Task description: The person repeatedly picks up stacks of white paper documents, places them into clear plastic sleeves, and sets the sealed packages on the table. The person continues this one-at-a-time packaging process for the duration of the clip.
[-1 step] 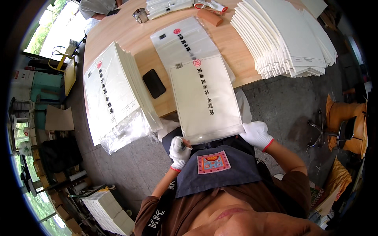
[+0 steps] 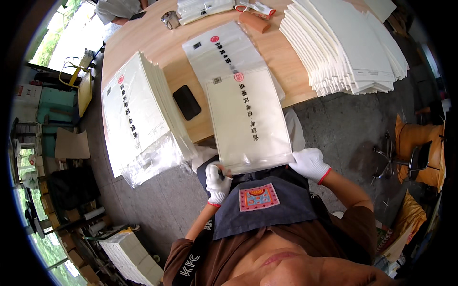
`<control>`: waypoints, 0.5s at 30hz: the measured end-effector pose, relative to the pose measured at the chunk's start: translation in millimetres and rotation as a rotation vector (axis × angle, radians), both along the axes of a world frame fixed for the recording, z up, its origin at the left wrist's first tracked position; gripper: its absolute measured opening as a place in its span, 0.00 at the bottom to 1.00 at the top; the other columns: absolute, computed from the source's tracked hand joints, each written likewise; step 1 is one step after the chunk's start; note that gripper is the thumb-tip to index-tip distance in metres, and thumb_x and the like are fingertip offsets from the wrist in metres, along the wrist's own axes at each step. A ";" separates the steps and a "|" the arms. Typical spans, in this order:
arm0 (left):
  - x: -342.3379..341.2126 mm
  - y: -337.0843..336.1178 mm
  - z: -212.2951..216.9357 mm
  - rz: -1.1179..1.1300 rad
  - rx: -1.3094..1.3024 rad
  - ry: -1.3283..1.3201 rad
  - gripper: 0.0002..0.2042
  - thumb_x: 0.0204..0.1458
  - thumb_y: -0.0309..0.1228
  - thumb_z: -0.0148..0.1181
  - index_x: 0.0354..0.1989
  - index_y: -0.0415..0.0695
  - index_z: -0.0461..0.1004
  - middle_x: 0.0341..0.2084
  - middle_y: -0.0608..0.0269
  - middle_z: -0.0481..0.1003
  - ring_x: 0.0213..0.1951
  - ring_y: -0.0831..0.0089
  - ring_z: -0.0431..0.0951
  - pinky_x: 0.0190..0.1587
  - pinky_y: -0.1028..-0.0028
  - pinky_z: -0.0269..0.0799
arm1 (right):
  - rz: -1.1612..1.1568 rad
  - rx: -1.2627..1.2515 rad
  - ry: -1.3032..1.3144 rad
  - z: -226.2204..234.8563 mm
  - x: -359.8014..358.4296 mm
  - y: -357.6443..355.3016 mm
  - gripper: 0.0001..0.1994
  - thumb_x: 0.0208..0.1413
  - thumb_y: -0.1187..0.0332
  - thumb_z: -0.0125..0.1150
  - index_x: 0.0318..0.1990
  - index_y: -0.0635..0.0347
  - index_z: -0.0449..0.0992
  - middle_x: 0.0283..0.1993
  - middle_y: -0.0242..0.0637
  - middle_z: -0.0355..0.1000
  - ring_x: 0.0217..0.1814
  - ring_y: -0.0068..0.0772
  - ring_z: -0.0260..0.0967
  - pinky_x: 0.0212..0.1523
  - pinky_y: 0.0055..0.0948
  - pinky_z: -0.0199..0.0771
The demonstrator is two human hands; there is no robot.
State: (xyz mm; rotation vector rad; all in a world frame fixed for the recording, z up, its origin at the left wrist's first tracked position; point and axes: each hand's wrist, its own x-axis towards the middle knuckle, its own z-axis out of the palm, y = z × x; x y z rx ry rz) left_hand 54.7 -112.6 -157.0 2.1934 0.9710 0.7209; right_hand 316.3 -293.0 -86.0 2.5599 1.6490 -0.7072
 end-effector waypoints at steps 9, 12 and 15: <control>-2.7 13.8 -58.2 0.026 -0.671 0.033 0.34 0.44 0.12 0.43 0.66 0.33 0.49 0.51 0.47 0.70 0.47 0.65 0.76 0.49 0.75 0.70 | -0.337 0.342 0.312 -64.1 115.7 115.8 0.25 0.51 0.47 0.58 0.42 0.63 0.76 0.40 0.42 0.77 0.42 0.40 0.75 0.44 0.36 0.72; -16.9 21.0 -88.6 0.019 -0.853 -0.087 0.34 0.44 0.12 0.41 0.66 0.32 0.48 0.52 0.49 0.70 0.46 0.69 0.75 0.48 0.77 0.70 | -0.493 0.365 0.285 -95.8 153.0 167.8 0.29 0.49 0.46 0.60 0.48 0.64 0.73 0.45 0.45 0.75 0.47 0.40 0.72 0.49 0.34 0.69; -20.4 21.8 -97.4 0.025 -0.895 -0.124 0.34 0.44 0.12 0.42 0.66 0.32 0.49 0.52 0.49 0.69 0.48 0.70 0.74 0.49 0.77 0.69 | -0.535 0.381 0.529 -108.7 177.6 203.4 0.29 0.50 0.50 0.62 0.52 0.66 0.71 0.46 0.42 0.75 0.48 0.32 0.71 0.49 0.28 0.68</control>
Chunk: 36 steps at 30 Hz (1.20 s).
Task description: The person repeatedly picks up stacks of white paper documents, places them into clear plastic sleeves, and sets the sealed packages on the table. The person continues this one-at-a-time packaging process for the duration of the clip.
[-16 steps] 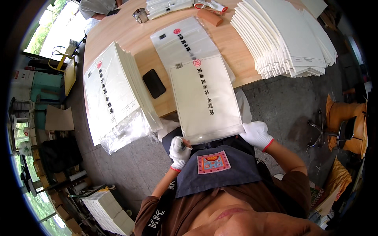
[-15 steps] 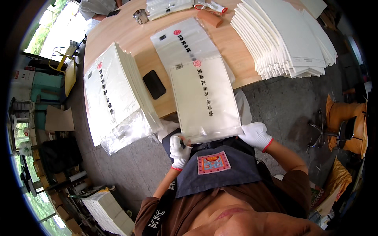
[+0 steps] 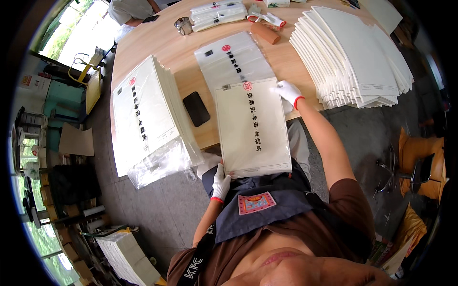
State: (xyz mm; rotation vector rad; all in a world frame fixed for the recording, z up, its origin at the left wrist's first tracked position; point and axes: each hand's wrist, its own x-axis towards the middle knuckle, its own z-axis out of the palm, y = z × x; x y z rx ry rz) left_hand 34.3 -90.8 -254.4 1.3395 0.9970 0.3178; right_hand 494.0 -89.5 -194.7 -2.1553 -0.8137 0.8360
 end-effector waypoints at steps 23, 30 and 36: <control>21.5 4.5 89.1 0.038 1.023 0.237 0.08 0.42 0.24 0.67 0.23 0.45 0.71 0.20 0.60 0.71 0.23 0.62 0.73 0.24 0.67 0.68 | 0.572 0.134 -0.791 29.4 -216.5 -123.7 0.35 0.50 0.52 0.56 0.63 0.63 0.59 0.66 0.55 0.54 0.66 0.54 0.53 0.65 0.52 0.49; 19.0 -30.9 108.8 -0.188 0.819 0.110 0.06 0.41 0.23 0.66 0.25 0.43 0.74 0.22 0.59 0.73 0.24 0.63 0.75 0.26 0.70 0.69 | 0.402 -0.409 -0.375 86.9 -205.6 -200.5 0.31 0.55 0.47 0.53 0.60 0.60 0.63 0.52 0.48 0.71 0.56 0.48 0.67 0.54 0.41 0.65; 20.9 -28.8 120.9 -0.092 0.769 0.040 0.07 0.40 0.20 0.66 0.25 0.41 0.72 0.21 0.60 0.74 0.22 0.68 0.75 0.25 0.73 0.69 | 0.558 0.062 -0.723 58.4 -193.1 -199.1 0.33 0.47 0.49 0.61 0.58 0.59 0.65 0.61 0.45 0.60 0.65 0.45 0.55 0.63 0.45 0.53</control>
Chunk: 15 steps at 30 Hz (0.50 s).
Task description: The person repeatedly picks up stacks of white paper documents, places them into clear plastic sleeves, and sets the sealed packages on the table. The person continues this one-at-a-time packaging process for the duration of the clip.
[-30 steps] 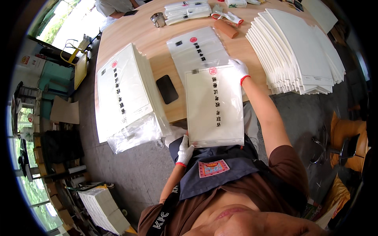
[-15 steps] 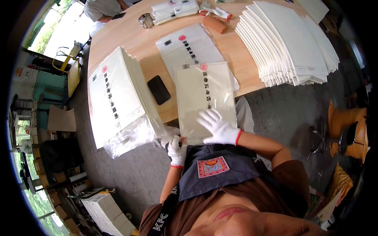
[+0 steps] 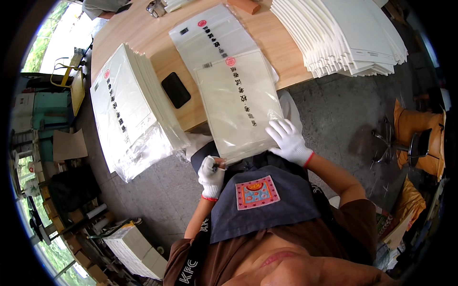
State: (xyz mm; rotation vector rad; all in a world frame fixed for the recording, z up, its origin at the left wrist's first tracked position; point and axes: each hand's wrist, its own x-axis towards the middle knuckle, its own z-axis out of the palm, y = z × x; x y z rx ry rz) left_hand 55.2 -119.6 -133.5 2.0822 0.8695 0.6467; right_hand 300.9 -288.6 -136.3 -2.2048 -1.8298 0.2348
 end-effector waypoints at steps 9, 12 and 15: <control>-4.8 20.0 -20.9 0.255 0.102 -0.003 0.08 0.42 0.22 0.64 0.22 0.42 0.68 0.15 0.63 0.68 0.17 0.75 0.67 0.23 0.76 0.64 | 0.244 -0.083 0.409 -10.3 5.5 20.1 0.22 0.54 0.57 0.56 0.54 0.56 0.70 0.56 0.43 0.67 0.60 0.46 0.62 0.62 0.41 0.58; 11.7 26.2 -4.8 0.232 0.024 -0.065 0.07 0.41 0.21 0.61 0.23 0.42 0.67 0.15 0.63 0.69 0.18 0.74 0.70 0.24 0.75 0.66 | 0.051 -0.134 1.024 31.6 -7.6 44.9 0.24 0.58 0.54 0.55 0.55 0.60 0.69 0.57 0.48 0.66 0.61 0.49 0.61 0.62 0.36 0.59; 26.8 36.2 -13.9 0.226 -0.097 -0.166 0.06 0.40 0.20 0.59 0.25 0.42 0.67 0.17 0.64 0.71 0.21 0.75 0.73 0.26 0.76 0.68 | 0.041 0.073 0.674 6.1 -36.7 73.5 0.29 0.53 0.52 0.60 0.57 0.62 0.67 0.59 0.49 0.64 0.63 0.51 0.58 0.64 0.41 0.56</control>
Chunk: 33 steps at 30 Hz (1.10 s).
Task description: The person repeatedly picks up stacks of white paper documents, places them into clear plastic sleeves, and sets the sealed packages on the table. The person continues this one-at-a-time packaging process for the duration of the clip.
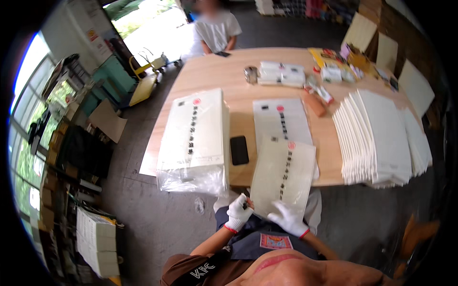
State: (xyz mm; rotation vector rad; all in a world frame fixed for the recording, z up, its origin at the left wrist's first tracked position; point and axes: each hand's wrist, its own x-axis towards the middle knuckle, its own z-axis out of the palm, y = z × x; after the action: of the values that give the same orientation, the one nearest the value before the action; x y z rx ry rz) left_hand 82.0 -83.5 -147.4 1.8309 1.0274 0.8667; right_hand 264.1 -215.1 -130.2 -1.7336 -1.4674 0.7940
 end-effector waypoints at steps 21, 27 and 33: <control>-82.6 -32.5 -23.9 -0.763 -0.090 0.258 0.06 0.43 0.24 0.58 0.27 0.46 0.67 0.22 0.61 0.70 0.26 0.62 0.75 0.27 0.69 0.68 | 0.086 -0.398 -0.962 -15.5 45.7 -88.2 0.15 0.51 0.61 0.50 0.15 0.52 0.73 0.20 0.43 0.71 0.16 0.46 0.68 0.15 0.46 0.61; 8.0 14.1 11.8 -0.211 0.185 0.087 0.05 0.42 0.25 0.57 0.26 0.46 0.67 0.22 0.55 0.70 0.26 0.55 0.74 0.26 0.62 0.68 | -0.380 -0.110 -0.895 -27.4 75.2 -51.7 0.13 0.48 0.63 0.50 0.14 0.51 0.70 0.13 0.40 0.64 0.12 0.44 0.63 0.12 0.46 0.55; -52.1 7.8 -19.7 -0.578 -0.004 0.418 0.08 0.39 0.24 0.56 0.30 0.46 0.67 0.22 0.56 0.70 0.29 0.57 0.75 0.32 0.64 0.69 | -0.194 -0.455 -0.612 -61.4 63.0 -118.7 0.11 0.50 0.62 0.50 0.20 0.52 0.74 0.23 0.38 0.74 0.25 0.45 0.72 0.29 0.45 0.71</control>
State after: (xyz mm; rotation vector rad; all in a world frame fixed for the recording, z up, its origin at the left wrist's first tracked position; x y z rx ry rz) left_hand 29.9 -75.6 -167.1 2.1927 0.6659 0.1375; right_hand 327.1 -333.9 -191.5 -2.5889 -1.5327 0.5390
